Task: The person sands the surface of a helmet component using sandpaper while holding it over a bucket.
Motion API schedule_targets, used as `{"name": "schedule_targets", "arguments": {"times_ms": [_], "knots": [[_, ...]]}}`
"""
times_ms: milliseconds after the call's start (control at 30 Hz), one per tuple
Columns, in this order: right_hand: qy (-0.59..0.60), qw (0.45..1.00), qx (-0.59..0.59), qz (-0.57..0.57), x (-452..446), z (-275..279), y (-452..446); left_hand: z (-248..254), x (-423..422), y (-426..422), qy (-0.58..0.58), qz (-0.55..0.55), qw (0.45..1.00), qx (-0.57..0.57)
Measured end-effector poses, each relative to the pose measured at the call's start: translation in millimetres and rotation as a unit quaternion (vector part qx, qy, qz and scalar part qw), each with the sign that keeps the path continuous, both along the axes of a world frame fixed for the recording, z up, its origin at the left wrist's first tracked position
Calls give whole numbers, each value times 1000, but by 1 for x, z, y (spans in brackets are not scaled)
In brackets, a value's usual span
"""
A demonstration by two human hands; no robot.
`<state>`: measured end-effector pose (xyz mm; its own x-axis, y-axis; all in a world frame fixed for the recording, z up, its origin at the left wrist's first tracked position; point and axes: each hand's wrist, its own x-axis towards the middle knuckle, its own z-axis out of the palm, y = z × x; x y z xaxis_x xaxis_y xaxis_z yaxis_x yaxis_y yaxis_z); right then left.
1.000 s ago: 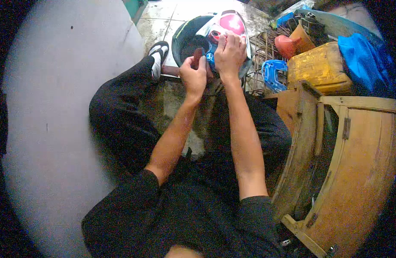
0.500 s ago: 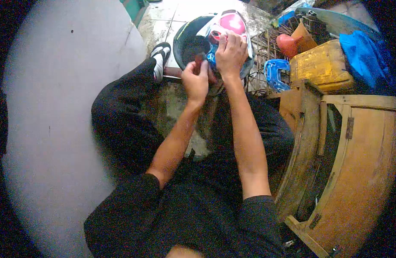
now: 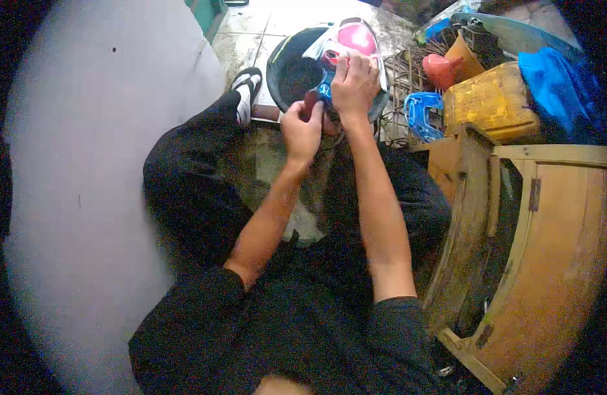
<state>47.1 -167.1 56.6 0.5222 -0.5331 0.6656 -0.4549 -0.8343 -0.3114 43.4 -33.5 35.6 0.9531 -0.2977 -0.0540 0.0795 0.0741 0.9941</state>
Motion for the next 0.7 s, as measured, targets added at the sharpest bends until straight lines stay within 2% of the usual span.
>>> {"name": "schedule_targets", "arguments": {"times_ms": [100,133,267,400,533,633,667,700], "knots": [[15,1000,11,-7,-5,-3,3,0,6,-13,48,61,997,-19],[10,1000,5,-3,-5,-4,2,1,6,-14,17,74,997,8],[4,1000,2,3,-3,-2,-1,-12,2,0,-4,-10,1000,29],[20,999,25,-3,-4,-1,3,-2,8,-11,35,48,998,-1],[8,1000,0,12,-5,1,0,5,10,5,-9,-28,999,19],[15,1000,19,8,-3,1,2,-7,7,-2,0,11,1000,-22],[20,999,26,4,-4,0,2,-11,7,-7,55,20,997,-49],[26,999,31,0,-6,1,1,-10,7,-9,58,20,997,-49]]}}
